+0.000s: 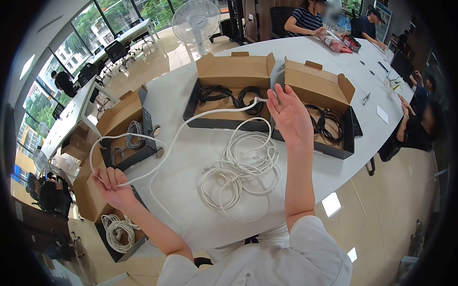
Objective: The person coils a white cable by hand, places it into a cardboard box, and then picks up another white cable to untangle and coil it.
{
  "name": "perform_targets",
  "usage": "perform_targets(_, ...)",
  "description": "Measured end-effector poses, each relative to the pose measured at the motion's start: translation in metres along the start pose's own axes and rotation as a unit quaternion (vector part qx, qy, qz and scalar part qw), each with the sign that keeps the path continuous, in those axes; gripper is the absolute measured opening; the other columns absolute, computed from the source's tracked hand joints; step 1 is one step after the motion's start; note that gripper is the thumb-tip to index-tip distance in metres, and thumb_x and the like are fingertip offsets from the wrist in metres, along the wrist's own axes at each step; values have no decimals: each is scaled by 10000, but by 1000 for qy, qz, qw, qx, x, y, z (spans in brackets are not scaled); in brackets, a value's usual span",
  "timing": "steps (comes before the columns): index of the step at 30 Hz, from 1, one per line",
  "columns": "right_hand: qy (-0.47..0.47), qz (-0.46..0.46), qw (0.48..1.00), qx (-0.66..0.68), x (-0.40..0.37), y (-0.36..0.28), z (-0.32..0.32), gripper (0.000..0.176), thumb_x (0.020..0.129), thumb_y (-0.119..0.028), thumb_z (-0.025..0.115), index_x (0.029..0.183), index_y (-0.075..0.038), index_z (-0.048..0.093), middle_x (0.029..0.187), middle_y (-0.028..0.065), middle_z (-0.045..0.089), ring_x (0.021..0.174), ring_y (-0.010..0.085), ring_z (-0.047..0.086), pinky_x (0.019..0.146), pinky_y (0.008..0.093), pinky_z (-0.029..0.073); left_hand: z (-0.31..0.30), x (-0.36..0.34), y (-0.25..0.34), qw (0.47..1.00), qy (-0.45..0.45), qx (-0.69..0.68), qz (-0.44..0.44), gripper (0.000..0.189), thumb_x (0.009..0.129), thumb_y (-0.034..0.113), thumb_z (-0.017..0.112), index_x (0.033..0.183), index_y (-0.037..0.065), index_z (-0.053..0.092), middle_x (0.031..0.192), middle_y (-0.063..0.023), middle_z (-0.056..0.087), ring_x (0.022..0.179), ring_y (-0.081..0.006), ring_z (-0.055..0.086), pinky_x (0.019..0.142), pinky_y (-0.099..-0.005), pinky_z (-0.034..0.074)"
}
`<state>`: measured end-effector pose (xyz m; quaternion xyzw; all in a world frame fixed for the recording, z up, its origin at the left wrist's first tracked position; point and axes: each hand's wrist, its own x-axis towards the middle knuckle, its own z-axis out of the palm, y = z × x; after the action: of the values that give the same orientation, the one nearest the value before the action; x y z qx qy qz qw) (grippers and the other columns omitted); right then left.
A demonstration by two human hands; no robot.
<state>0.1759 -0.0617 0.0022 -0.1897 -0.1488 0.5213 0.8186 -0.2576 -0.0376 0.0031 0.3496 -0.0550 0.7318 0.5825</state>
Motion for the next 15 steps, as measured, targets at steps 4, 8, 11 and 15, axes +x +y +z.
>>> perform_targets(4,-21,-84,994,-68,-7,3,9,249,926,-5,482,1172,14,518,1207,148,575,1175,268,542,998,361,458,11,-2,-10,986,100,124,-53,263,1013,249,430,1020,20,558,613,16,353,532,-81,306,518,-237,258)
perform_targets(8,-19,-136,985,-108,-11,8,16,221,925,-4,484,1130,21,565,1166,149,616,1087,235,611,915,323,507,13,-3,-19,888,146,415,-133,267,961,158,479,1157,-8,552,691,-7,462,606,-73,424,543,-204,318)
perform_targets(11,-74,-116,987,-84,-9,7,4,193,926,-8,490,1094,7,583,1079,122,644,964,198,644,835,303,526,-7,-5,-25,799,80,582,-129,465,880,12,510,1337,-28,435,957,-74,584,770,-110,552,633,-221,434)
perform_targets(15,-121,-58,990,-37,-11,11,7,143,920,-4,488,1023,-9,588,969,89,638,803,146,616,756,280,522,-5,-11,-50,570,-13,821,-25,715,800,-27,590,1447,-14,286,1279,-175,508,1018,-273,578,857,-360,480)
